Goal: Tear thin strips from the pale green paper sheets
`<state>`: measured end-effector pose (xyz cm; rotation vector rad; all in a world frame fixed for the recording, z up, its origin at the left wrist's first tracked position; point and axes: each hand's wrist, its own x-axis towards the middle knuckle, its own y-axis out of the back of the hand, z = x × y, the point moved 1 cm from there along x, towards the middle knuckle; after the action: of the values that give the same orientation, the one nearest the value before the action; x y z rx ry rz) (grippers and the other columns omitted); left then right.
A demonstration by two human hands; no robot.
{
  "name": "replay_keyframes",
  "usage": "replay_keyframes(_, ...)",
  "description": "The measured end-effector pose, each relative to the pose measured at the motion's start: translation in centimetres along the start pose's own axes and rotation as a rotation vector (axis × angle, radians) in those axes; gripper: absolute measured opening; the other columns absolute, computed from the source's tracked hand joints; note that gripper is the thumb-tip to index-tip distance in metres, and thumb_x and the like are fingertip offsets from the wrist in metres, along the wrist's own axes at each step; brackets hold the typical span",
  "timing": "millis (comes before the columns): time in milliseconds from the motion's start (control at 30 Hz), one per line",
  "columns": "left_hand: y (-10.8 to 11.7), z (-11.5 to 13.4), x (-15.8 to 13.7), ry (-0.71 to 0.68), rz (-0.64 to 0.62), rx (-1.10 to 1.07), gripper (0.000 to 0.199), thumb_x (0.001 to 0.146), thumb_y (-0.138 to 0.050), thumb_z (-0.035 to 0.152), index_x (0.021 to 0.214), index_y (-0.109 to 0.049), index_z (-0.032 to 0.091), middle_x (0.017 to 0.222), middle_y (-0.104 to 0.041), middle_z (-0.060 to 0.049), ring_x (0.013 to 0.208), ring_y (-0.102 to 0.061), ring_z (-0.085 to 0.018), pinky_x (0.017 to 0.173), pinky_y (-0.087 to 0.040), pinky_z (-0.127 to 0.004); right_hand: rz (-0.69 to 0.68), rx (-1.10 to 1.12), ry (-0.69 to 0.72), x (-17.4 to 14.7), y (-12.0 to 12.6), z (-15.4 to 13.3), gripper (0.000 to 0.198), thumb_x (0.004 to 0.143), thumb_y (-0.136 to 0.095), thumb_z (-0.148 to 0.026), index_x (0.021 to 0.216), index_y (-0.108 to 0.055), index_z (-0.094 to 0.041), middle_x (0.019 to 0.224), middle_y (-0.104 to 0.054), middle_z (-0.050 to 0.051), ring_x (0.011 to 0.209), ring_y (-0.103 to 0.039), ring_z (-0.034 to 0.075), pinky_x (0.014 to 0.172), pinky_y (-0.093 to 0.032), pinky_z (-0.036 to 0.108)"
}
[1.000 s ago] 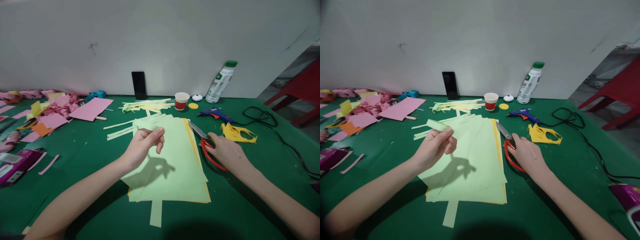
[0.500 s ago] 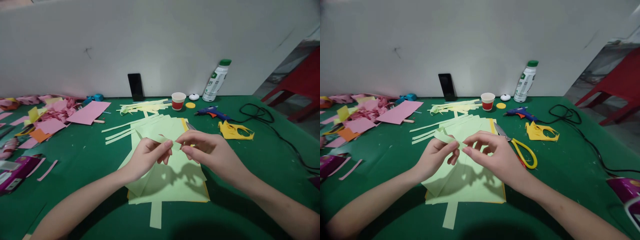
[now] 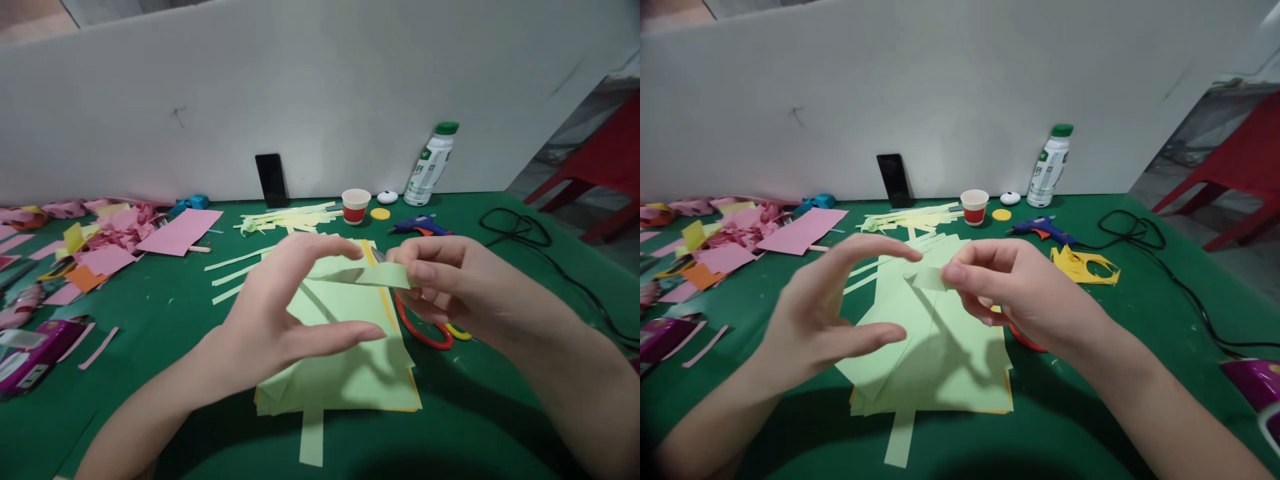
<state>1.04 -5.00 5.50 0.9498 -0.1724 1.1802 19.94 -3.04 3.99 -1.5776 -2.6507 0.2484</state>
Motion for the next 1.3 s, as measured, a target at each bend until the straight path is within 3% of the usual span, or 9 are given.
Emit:
replay_keyframes(100,-1.1,-0.7,0.9,0.008,-0.143,-0.026,0.031,0.075,-0.063,0.028,0.103,-0.056,0.018,0.105,-0.062,-0.004,0.095,-0.056,-0.017,0.092,-0.037,-0.028,-0.049,0.024,-0.05,-0.1,0.1,0.0,0.021,0.07,-0.064,-0.035,0.058,-0.057,-0.02,0.044,-0.04,-0.008,0.036,-0.033,0.002,0.034,-0.023,0.015)
replay_keyframes(200,-1.8,-1.2,1.3,0.053,-0.122,-0.102,0.014,0.081,-0.055,0.027,0.09,-0.062,0.018,0.089,-0.067,0.0,0.081,-0.059,-0.013,0.097,-0.034,-0.03,-0.09,0.04,-0.049,-0.2,0.3,-0.1,0.021,0.071,-0.063,-0.034,0.059,-0.056,-0.018,0.044,-0.038,-0.008,0.033,-0.031,0.001,0.032,-0.019,0.015)
replay_keyframes(300,-1.9,-1.2,1.4,0.109,-0.071,-0.147,0.017,0.083,-0.051,0.027,0.076,-0.064,0.018,0.073,-0.065,0.001,0.069,-0.059,-0.012,0.086,-0.044,-0.029,-0.075,0.036,-0.015,-0.1,0.7,-0.3,0.023,0.072,-0.063,-0.034,0.059,-0.056,-0.017,0.046,-0.039,-0.007,0.032,-0.028,0.0,0.03,-0.016,0.016)
replay_keyframes(500,-2.1,-0.4,2.3,0.173,-0.122,-0.326,0.005,0.079,-0.058,0.019,0.077,-0.063,0.017,0.068,-0.063,0.003,0.055,-0.06,-0.008,0.054,-0.05,-0.018,0.019,0.043,0.073,-0.1,0.9,-0.8,0.027,0.074,-0.06,-0.038,0.059,-0.052,-0.017,0.05,-0.043,-0.006,0.034,-0.032,0.001,0.032,-0.018,0.016)
replay_keyframes(600,-2.6,-0.2,2.8,0.225,-0.123,-0.428,0.007,0.08,-0.057,0.019,0.077,-0.062,0.016,0.067,-0.063,0.003,0.056,-0.063,-0.008,0.055,-0.052,-0.017,0.078,-0.072,0.186,-0.3,0.7,-0.6,0.018,0.073,-0.062,-0.038,0.072,-0.058,-0.02,0.057,-0.048,-0.005,0.042,-0.038,0.003,0.035,-0.024,0.015)
replay_keyframes(700,-3.2,-0.5,2.8,0.241,-0.113,-0.473,0.006,0.079,-0.058,0.018,0.079,-0.064,0.016,0.069,-0.065,0.003,0.064,-0.064,-0.009,0.06,-0.053,-0.017,0.181,-0.18,0.281,-0.3,0.5,-0.1,0.011,0.075,-0.062,-0.029,0.07,-0.058,-0.02,0.057,-0.05,-0.004,0.045,-0.04,0.004,0.038,-0.029,0.016)
replay_keyframes(933,-4.3,-2.0,0.8,0.228,-0.113,-0.281,0.009,0.076,-0.061,0.021,0.076,-0.067,0.015,0.073,-0.07,-0.002,0.065,-0.063,-0.011,0.06,-0.05,-0.018,0.224,-0.164,0.186,0.7,0.6,0.8,0.021,0.075,-0.061,-0.028,0.061,-0.051,-0.017,0.052,-0.042,-0.005,0.044,-0.037,0.004,0.04,-0.028,0.018)
replay_keyframes(1067,-4.7,-2.3,-0.7,0.103,-0.182,-0.207,0.015,0.078,-0.059,0.023,0.071,-0.068,0.013,0.065,-0.069,-0.005,0.056,-0.061,-0.014,0.049,-0.045,-0.022,0.265,-0.089,0.131,2.2,1.6,1.5,0.021,0.072,-0.062,-0.024,0.059,-0.048,-0.016,0.048,-0.037,-0.007,0.039,-0.034,0.003,0.038,-0.024,0.018)
replay_keyframes(1300,-6.0,-2.1,-2.9,-0.318,-0.411,-0.182,0.022,0.082,-0.054,0.017,0.062,-0.062,0.011,0.05,-0.061,-0.004,0.043,-0.054,-0.01,0.041,-0.036,-0.023,0.477,-0.03,0.051,5.3,5.8,3.6,0.016,0.07,-0.062,-0.02,0.062,-0.049,-0.015,0.055,-0.041,-0.006,0.036,-0.032,0.001,0.035,-0.014,0.019)
